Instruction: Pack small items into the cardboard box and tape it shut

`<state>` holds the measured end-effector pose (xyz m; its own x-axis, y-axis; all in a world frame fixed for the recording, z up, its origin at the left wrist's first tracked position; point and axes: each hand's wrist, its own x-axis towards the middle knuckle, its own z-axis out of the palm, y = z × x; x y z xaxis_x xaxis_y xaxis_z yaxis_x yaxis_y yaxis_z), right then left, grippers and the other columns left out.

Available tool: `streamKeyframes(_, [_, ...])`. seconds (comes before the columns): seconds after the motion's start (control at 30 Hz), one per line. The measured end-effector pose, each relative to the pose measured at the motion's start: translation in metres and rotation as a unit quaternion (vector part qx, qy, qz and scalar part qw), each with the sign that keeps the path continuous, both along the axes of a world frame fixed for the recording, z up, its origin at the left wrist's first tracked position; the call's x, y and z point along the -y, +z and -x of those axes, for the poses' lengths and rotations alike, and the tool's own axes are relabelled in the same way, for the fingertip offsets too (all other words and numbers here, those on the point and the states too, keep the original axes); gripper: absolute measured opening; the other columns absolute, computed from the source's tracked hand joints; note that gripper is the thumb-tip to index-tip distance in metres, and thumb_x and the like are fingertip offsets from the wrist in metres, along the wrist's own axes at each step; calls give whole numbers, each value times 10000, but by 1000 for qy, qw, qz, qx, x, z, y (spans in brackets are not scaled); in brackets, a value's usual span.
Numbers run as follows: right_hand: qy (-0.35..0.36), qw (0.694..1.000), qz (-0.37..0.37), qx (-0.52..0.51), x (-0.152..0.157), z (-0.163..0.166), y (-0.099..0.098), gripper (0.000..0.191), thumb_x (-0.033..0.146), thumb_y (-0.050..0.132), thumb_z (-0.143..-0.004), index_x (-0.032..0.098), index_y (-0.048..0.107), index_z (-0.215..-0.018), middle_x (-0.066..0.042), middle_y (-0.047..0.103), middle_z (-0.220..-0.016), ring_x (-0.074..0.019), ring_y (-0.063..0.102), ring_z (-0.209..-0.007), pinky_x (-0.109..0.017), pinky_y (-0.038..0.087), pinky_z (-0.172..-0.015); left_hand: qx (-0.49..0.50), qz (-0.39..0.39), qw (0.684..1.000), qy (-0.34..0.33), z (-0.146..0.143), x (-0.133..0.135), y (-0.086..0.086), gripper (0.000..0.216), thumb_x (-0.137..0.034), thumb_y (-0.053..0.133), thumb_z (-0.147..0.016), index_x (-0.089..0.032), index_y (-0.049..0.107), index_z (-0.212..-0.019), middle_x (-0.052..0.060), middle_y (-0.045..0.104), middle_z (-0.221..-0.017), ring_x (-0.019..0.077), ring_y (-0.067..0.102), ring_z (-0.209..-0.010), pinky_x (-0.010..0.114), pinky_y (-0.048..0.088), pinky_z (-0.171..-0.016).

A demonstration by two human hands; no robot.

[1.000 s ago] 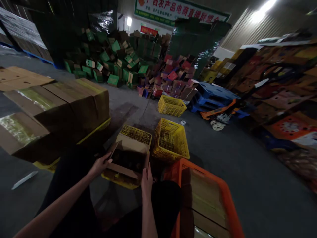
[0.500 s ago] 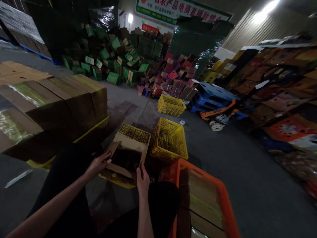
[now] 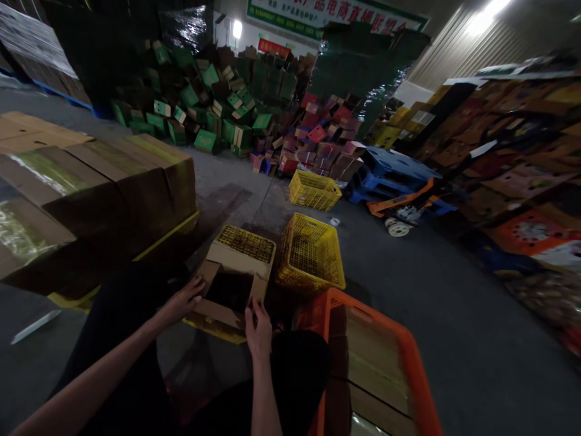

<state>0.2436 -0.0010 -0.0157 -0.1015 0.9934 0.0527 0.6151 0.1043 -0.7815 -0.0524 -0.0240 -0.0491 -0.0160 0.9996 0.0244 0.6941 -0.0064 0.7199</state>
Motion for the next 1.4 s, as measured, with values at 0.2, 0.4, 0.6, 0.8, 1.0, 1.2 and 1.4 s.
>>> streamKeyframes(0.2, [11, 1000, -17, 22, 0, 0, -1, 586, 571, 494, -918, 172, 653, -1317, -150, 575, -1414, -293, 538, -1321, -440, 409, -1124, -8, 7, 1000, -12, 1, -2, -8, 495, -224, 503, -884, -115, 599, -1357, 152, 407, -1544, 291, 332, -1458, 460, 279, -1191])
streamKeyframes(0.4, [12, 999, -23, 33, 1, 3, 3, 542, 527, 515, -913, 164, 681, -1279, -161, 599, -1385, -299, 557, -1298, -453, 408, -1120, 4, -10, 1000, -8, 1, -2, -13, 482, -215, 513, -868, -106, 628, -1324, 187, 422, -1530, 322, 326, -1458, 481, 293, -1183])
streamKeyframes(0.6, [16, 996, -20, 81, 3, 4, 7, 538, 523, 464, -940, 157, 699, -1258, -177, 593, -1388, -307, 546, -1299, -452, 411, -1109, 4, -13, 1000, -6, 0, -2, -14, 464, -228, 536, -863, -133, 644, -1304, 175, 447, -1519, 328, 353, -1447, 502, 322, -1165])
streamKeyframes(0.8, [21, 991, -12, 133, 5, 6, 9, 554, 543, 434, -956, 168, 696, -1268, -174, 546, -1401, -318, 506, -1305, -452, 389, -1119, -34, -45, 998, -1, -1, 0, -14, 434, -228, 510, -878, -136, 672, -1269, 183, 462, -1502, 343, 398, -1410, 491, 335, -1156])
streamKeyframes(1.0, [30, 987, -2, 157, 6, 8, 12, 550, 556, 455, -943, 195, 686, -1287, -158, 549, -1373, -331, 512, -1275, -460, 403, -1100, -50, -59, 997, 3, 0, -1, -10, 406, -230, 534, -845, -178, 710, -1207, 146, 514, -1461, 331, 446, -1354, 479, 364, -1133])
streamKeyframes(1.2, [31, 987, 5, 160, 5, 8, 12, 545, 555, 434, -950, 205, 693, -1277, -156, 536, -1390, -339, 495, -1293, -466, 387, -1111, -36, -49, 998, 16, 0, 0, -5, 388, -234, 554, -837, -206, 723, -1185, 123, 496, -1479, 339, 433, -1342, 491, 365, -1121])
streamKeyframes(1.4, [25, 988, 15, 149, 5, 8, 11, 527, 552, 434, -947, 231, 697, -1271, -135, 534, -1407, -341, 487, -1301, -472, 389, -1106, -23, -35, 999, 20, 3, -2, -6, 383, -269, 582, -820, -225, 730, -1171, 117, 527, -1450, 341, 456, -1323, 484, 373, -1107])
